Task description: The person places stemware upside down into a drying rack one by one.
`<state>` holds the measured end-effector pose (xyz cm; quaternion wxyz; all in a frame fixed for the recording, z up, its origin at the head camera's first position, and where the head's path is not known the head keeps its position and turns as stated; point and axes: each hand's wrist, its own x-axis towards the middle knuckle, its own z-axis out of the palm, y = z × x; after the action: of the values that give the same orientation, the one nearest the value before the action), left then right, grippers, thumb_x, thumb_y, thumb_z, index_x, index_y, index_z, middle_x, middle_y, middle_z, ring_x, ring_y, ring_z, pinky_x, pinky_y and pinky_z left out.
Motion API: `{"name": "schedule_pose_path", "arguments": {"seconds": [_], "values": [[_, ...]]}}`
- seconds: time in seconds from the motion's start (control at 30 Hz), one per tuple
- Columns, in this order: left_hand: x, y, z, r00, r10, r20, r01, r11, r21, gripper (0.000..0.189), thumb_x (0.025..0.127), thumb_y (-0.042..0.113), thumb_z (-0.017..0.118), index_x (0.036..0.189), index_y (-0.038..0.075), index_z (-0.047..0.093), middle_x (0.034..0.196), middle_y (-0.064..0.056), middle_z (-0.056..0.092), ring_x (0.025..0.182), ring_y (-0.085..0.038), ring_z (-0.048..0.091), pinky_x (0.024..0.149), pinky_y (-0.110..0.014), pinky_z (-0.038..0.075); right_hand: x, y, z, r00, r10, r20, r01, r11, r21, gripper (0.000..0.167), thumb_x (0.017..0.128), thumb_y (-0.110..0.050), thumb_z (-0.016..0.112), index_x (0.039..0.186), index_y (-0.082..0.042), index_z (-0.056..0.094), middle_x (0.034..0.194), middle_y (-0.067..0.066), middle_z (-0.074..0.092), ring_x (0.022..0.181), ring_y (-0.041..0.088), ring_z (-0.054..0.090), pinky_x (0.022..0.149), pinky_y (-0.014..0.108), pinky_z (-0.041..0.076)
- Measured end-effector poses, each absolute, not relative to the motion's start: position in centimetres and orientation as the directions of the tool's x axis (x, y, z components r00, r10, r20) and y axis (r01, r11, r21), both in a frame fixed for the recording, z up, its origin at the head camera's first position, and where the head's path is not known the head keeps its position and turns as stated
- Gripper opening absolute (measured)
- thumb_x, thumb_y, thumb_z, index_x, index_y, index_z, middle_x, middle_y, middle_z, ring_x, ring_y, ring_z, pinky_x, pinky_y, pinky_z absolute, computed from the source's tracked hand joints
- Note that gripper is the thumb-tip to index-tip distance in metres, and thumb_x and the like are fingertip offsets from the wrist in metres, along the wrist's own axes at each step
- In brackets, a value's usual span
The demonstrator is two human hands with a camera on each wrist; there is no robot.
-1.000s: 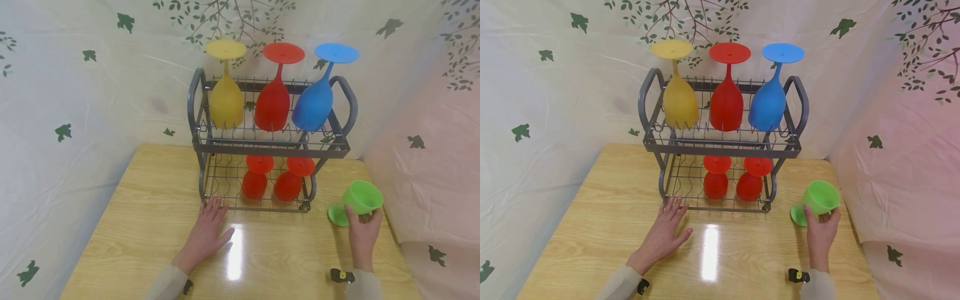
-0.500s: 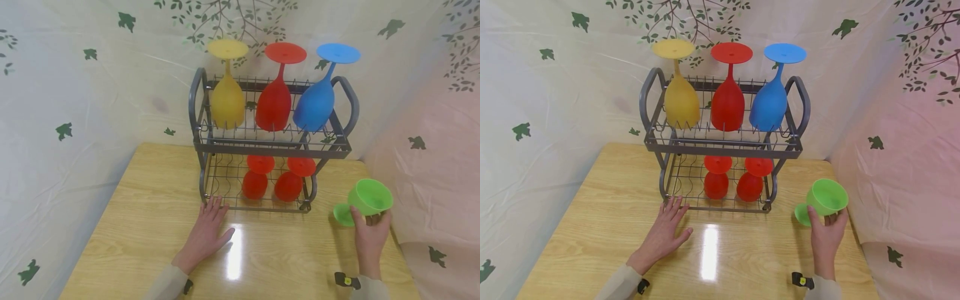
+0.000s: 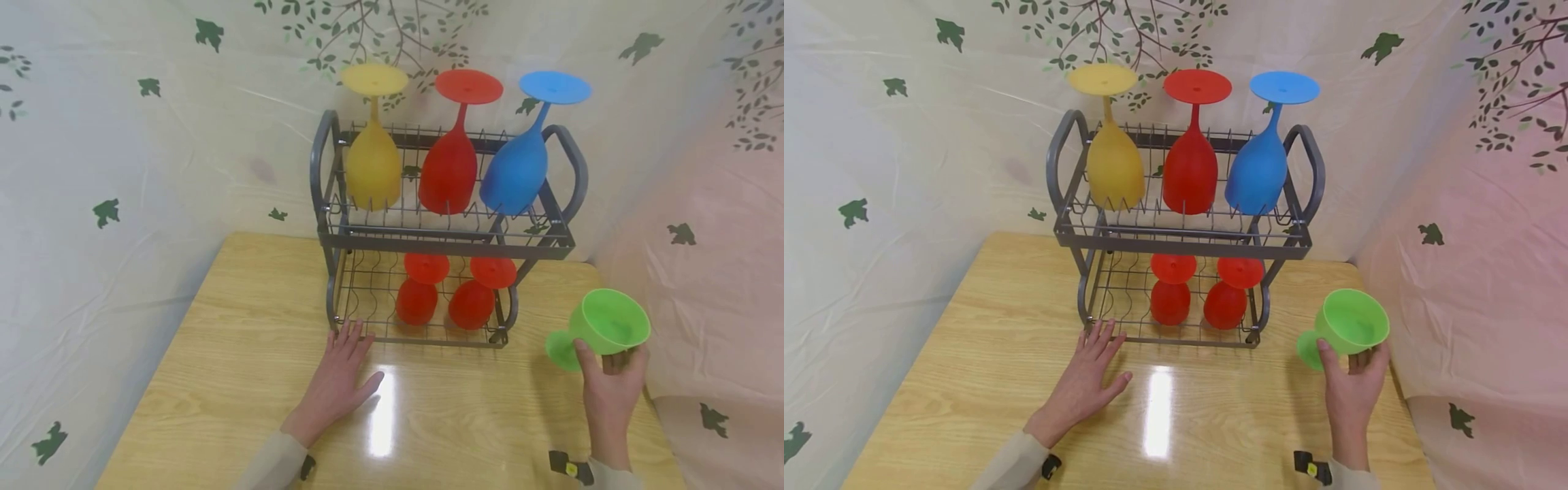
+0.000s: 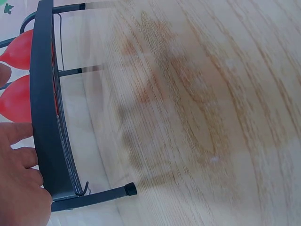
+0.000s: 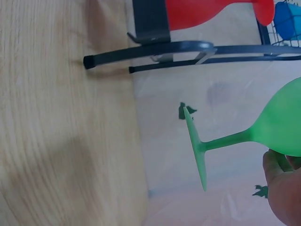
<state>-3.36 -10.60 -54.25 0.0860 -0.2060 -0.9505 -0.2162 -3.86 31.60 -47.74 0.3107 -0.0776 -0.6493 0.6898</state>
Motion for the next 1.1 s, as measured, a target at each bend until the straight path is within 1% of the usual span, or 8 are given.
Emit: {"name": "schedule_pose_path", "arguments": {"seconds": [0.17, 0.4, 0.63, 0.7, 0.83, 0.97, 1.1], "values": [[-3.3, -10.6, -54.2, -0.902, 0.355, 0.244, 0.425, 0.824, 0.375, 0.071, 0.099, 0.05, 0.058, 0.151, 0.002, 0.051, 0.165, -0.023, 0.027, 0.153, -0.044, 0.025, 0.124, -0.063, 0.018, -3.4, 30.8, -47.0, -0.804, 0.507, 0.31, -0.35, 0.018, -0.937, 0.084, 0.081, 0.023, 0.07, 0.154, -0.006, 0.041, 0.145, 0.015, 0.051, 0.138, 0.029, 0.048, 0.118, 0.027, 0.037], [-3.3, -10.7, -54.3, -0.899, 0.358, 0.252, 0.431, 0.826, 0.363, 0.07, 0.099, 0.049, 0.058, 0.15, 0.001, 0.051, 0.164, -0.025, 0.03, 0.152, -0.046, 0.027, 0.122, -0.065, 0.02, -2.9, 29.7, -46.4, -0.817, 0.479, 0.323, -0.364, 0.007, -0.931, 0.085, 0.079, 0.026, 0.069, 0.153, -0.005, 0.041, 0.144, 0.016, 0.053, 0.136, 0.028, 0.05, 0.117, 0.026, 0.038], [-3.3, -10.7, -54.3, -0.899, 0.358, 0.251, 0.43, 0.828, 0.36, 0.07, 0.099, 0.049, 0.058, 0.15, 0.002, 0.051, 0.164, -0.025, 0.03, 0.152, -0.046, 0.027, 0.122, -0.065, 0.02, -2.6, 28.7, -46.3, -0.833, 0.392, 0.39, -0.418, 0.015, -0.908, 0.084, 0.078, 0.029, 0.067, 0.153, 0.0, 0.041, 0.141, 0.018, 0.054, 0.13, 0.025, 0.054, 0.113, 0.025, 0.042], [-3.3, -10.6, -54.3, -0.899, 0.358, 0.253, 0.43, 0.829, 0.357, 0.07, 0.099, 0.048, 0.059, 0.15, 0.002, 0.051, 0.164, -0.025, 0.031, 0.152, -0.046, 0.027, 0.122, -0.065, 0.021, -2.5, 28.4, -46.3, -0.839, 0.365, 0.404, -0.423, 0.031, -0.906, 0.085, 0.078, 0.029, 0.067, 0.153, 0.0, 0.04, 0.141, 0.018, 0.053, 0.13, 0.024, 0.055, 0.113, 0.024, 0.042], [-3.3, -10.6, -54.2, -0.901, 0.355, 0.249, 0.427, 0.828, 0.364, 0.07, 0.098, 0.047, 0.06, 0.151, 0.001, 0.051, 0.165, -0.023, 0.029, 0.152, -0.046, 0.027, 0.122, -0.065, 0.021, -2.2, 27.6, -46.4, -0.851, 0.322, 0.414, -0.422, 0.047, -0.905, 0.086, 0.078, 0.029, 0.066, 0.154, 0.0, 0.039, 0.141, 0.017, 0.053, 0.129, 0.023, 0.055, 0.113, 0.024, 0.042], [-3.3, -10.5, -54.1, -0.904, 0.355, 0.241, 0.423, 0.828, 0.369, 0.07, 0.099, 0.048, 0.059, 0.151, 0.001, 0.051, 0.166, -0.022, 0.028, 0.152, -0.047, 0.025, 0.123, -0.064, 0.019, -2.1, 26.9, -46.4, -0.86, 0.289, 0.422, -0.425, 0.055, -0.904, 0.084, 0.078, 0.028, 0.067, 0.153, 0.0, 0.039, 0.14, 0.014, 0.054, 0.128, 0.021, 0.055, 0.112, 0.023, 0.042], [-3.2, -10.5, -54.0, -0.9, 0.356, 0.251, 0.428, 0.826, 0.366, 0.07, 0.099, 0.048, 0.059, 0.15, 0.001, 0.052, 0.164, -0.024, 0.033, 0.151, -0.048, 0.026, 0.122, -0.065, 0.02, -2.0, 26.1, -46.5, -0.869, 0.259, 0.422, -0.419, 0.069, -0.905, 0.085, 0.078, 0.027, 0.068, 0.153, 0.001, 0.039, 0.14, 0.014, 0.055, 0.128, 0.02, 0.055, 0.111, 0.022, 0.042]]}}
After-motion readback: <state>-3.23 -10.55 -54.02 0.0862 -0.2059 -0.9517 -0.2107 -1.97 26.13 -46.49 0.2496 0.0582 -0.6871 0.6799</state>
